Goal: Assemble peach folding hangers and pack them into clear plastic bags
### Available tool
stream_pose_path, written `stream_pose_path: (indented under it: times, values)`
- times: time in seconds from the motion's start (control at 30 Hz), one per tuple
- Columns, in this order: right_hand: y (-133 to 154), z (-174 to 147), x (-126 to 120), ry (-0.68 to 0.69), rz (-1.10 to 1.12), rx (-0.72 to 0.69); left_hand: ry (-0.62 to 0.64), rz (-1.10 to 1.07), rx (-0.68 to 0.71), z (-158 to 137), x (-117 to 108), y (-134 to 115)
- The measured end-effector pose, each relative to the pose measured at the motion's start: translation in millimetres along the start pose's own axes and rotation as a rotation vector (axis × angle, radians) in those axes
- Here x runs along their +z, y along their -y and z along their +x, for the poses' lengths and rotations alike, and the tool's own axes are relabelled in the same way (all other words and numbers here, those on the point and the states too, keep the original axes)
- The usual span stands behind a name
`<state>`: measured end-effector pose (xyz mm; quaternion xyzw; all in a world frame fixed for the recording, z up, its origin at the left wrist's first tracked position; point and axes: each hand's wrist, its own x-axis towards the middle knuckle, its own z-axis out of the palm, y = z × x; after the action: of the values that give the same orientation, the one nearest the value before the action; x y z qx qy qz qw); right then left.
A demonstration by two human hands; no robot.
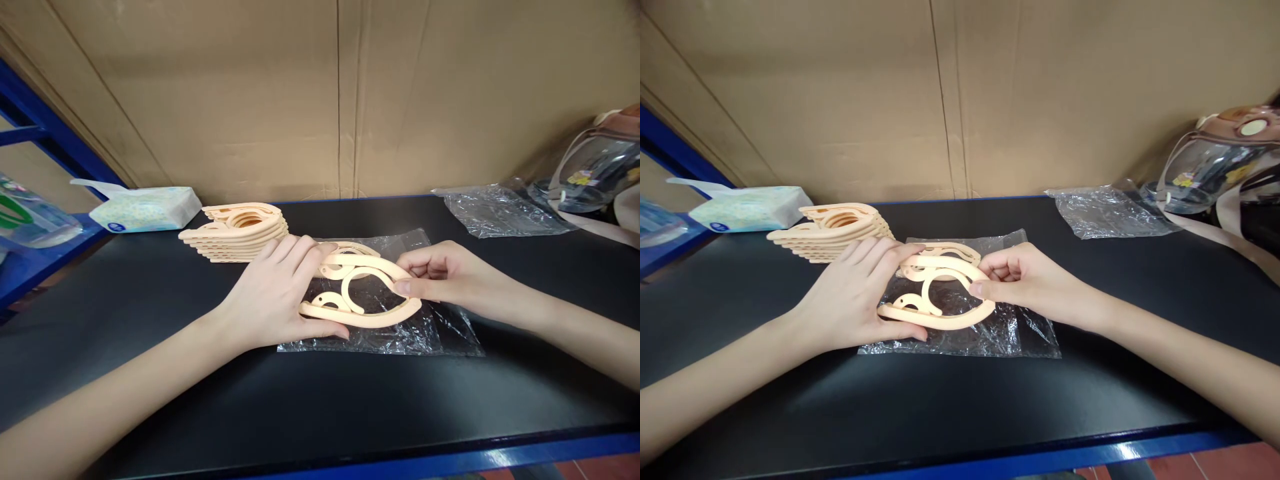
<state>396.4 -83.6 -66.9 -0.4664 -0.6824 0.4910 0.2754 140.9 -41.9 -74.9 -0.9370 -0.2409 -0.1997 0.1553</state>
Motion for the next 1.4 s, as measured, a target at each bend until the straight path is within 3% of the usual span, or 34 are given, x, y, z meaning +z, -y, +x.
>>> stream_pose_path:
  times: [1.17,1.3,1.4]
  values:
    - [-0.1,-0.7,-2.5,-0.024,-0.143,-0.109,-0.050,0.061,0.065,-4.0,-6.6,2.1]
    - [-0.5,-2.2,-1.9,-0.058,-0.225,-0.167,-0.052,0.059,0.055,-4.0,-7.6,1.3]
    - [-0.7,-3.6,-0.4,-0.138,-0.401,-0.301,-0.050,0.042,0.031,-3.9,-8.1,0.0]
